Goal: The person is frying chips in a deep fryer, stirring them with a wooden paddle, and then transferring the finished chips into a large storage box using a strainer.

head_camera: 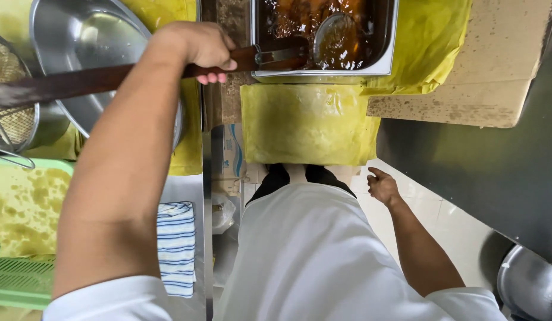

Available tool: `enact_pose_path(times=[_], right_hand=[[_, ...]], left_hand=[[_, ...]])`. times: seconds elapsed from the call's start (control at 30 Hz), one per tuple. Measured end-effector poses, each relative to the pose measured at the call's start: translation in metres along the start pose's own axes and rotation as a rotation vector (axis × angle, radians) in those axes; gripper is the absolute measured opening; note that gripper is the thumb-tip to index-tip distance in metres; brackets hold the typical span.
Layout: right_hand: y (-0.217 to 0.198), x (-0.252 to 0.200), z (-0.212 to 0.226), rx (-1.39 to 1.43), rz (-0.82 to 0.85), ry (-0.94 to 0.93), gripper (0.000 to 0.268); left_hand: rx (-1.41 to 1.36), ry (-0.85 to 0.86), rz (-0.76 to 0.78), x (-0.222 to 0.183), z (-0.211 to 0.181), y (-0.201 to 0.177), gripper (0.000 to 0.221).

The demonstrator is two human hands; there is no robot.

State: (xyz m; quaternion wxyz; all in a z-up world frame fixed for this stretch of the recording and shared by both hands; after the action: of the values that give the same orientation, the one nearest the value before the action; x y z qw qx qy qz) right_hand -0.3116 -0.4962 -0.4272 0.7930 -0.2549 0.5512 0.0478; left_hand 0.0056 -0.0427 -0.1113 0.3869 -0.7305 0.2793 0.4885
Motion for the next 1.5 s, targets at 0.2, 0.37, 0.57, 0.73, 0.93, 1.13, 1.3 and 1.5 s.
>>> enact_pose_path(times=[0.2,0.37,0.57,0.73,0.93,1.13,1.3,1.5], right_hand=[[-0.005,0.001,0.006,-0.038,-0.022,-0.041,0.047],[-0.002,-0.001,0.008,-0.071,-0.007,-0.030,0.049],[0.001,0.007,0.003,-0.063,0.018,-0.003,0.047],[-0.003,0.003,0.010,-0.068,0.014,-0.003,0.048],[0.004,0.005,0.002,0.000,0.008,0.014,0.043],[0.010,-0.001,-0.006,0.003,0.012,0.021,0.048],[0.015,0.001,-0.010,0.020,0.021,0.009,0.047],[0.013,0.000,-0.009,0.002,0.007,0.005,0.047]], left_hand=[[-0.161,0.086,0.034,0.011,0.022,0.013,0.021],[-0.176,0.088,0.019,-0.023,0.050,0.002,0.027],[-0.146,0.135,-0.160,-0.065,0.054,-0.031,0.027],[0.479,0.117,-0.490,-0.091,0.030,-0.056,0.037],[0.877,0.190,-0.684,-0.042,0.019,-0.045,0.039],[0.750,0.045,-0.477,-0.077,0.005,-0.052,0.030],[0.691,-0.014,-0.427,-0.092,0.004,-0.051,0.041],[0.603,0.014,-0.443,-0.101,0.010,-0.056,0.048]])
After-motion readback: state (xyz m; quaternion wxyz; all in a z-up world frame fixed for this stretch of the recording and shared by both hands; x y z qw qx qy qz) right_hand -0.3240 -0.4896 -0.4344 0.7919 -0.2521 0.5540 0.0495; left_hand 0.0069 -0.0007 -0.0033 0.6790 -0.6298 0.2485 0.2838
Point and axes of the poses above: each hand's wrist, its own x-axis towards the middle knuckle, its own y-axis out of the palm, z = x × y, the point moved 9 cm from there along x, towards the middle knuckle, and after that the axes turned 8 degrees about -x, right-handed, at the moved point
